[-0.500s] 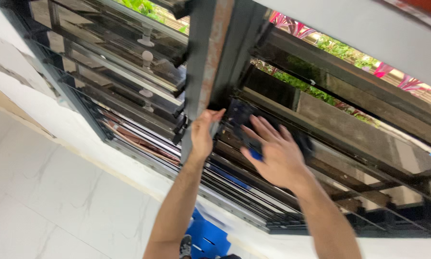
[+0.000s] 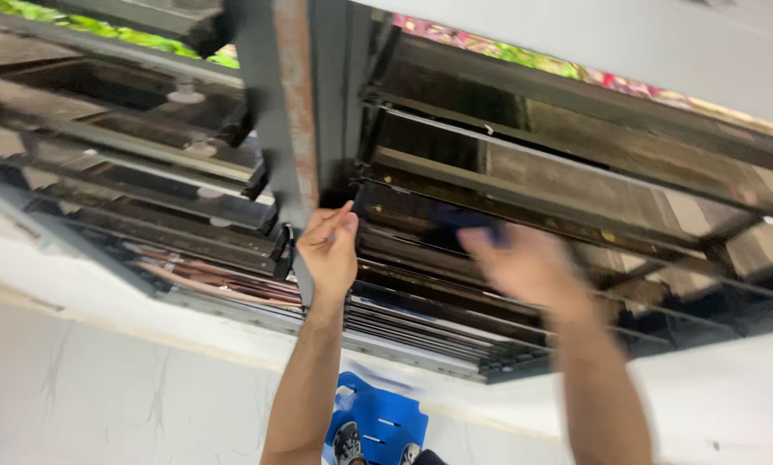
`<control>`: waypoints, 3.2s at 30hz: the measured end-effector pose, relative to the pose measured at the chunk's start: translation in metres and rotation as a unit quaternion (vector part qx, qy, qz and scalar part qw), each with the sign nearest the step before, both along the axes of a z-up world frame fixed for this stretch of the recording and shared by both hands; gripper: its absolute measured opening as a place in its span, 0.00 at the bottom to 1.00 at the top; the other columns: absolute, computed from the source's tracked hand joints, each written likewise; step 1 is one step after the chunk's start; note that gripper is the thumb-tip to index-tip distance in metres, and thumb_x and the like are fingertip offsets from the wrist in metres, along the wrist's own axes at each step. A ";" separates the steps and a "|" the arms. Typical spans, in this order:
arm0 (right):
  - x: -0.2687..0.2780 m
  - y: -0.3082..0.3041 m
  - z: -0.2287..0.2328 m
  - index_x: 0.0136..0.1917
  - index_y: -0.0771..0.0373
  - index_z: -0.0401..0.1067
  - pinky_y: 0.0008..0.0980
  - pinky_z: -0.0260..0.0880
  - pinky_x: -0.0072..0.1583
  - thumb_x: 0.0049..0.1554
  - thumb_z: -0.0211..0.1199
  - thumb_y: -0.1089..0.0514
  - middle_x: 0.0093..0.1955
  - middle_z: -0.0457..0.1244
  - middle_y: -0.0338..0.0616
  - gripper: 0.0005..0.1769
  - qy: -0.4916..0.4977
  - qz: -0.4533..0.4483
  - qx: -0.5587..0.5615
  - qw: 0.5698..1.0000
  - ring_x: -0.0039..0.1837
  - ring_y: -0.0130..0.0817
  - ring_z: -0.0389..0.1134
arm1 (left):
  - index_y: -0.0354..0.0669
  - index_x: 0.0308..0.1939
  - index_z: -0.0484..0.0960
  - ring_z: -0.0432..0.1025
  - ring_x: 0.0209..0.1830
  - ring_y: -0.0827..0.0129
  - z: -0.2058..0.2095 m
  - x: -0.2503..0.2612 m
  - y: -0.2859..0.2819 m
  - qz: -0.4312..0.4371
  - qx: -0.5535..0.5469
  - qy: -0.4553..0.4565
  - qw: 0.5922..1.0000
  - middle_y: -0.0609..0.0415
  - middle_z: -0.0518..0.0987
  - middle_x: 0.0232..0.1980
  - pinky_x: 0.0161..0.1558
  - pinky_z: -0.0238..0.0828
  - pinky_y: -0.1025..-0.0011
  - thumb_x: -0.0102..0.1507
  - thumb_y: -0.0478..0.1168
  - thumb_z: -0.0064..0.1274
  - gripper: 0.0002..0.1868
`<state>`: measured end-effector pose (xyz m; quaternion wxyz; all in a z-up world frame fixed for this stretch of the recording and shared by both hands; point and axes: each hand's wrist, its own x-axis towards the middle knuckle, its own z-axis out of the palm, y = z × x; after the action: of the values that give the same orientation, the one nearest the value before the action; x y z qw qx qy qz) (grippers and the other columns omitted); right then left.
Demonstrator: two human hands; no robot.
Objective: The person wipes individual horizontal window shutters with a cloth while standing on a small blue stool.
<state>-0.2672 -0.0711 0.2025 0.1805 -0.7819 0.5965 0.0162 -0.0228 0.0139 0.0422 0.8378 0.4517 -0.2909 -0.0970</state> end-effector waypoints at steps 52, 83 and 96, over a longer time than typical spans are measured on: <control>0.109 0.034 -0.001 0.64 0.61 0.75 0.55 0.66 0.65 0.63 0.50 0.33 0.63 0.69 0.58 0.33 -0.002 0.262 -0.201 0.944 0.65 0.58 0.69 | 0.33 0.51 0.87 0.73 0.42 0.75 0.017 0.006 0.012 -0.030 0.018 -0.057 0.998 0.53 0.80 0.42 0.45 0.70 0.77 0.64 0.28 0.60 0.11; -0.103 -0.043 -0.052 0.57 0.68 0.77 0.54 0.69 0.62 0.67 0.46 0.29 0.52 0.71 0.65 0.39 -0.040 -0.119 -0.119 0.985 0.59 0.62 0.72 | 0.36 0.52 0.87 0.72 0.42 0.76 0.015 0.008 0.013 -0.055 -0.004 -0.064 0.996 0.55 0.79 0.42 0.44 0.69 0.78 0.65 0.30 0.61 0.12; 0.090 0.017 -0.009 0.53 0.68 0.82 0.50 0.76 0.63 0.64 0.43 0.25 0.53 0.74 0.61 0.46 0.146 0.115 0.009 0.983 0.59 0.53 0.77 | 0.36 0.52 0.87 0.70 0.40 0.78 0.010 0.010 0.011 -0.073 -0.010 -0.046 0.996 0.55 0.78 0.42 0.41 0.66 0.80 0.65 0.29 0.60 0.12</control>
<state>-0.1767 -0.0539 0.1932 0.0959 -0.8326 0.5226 0.1561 -0.0130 0.0250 0.0525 0.8189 0.4246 -0.3621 -0.1340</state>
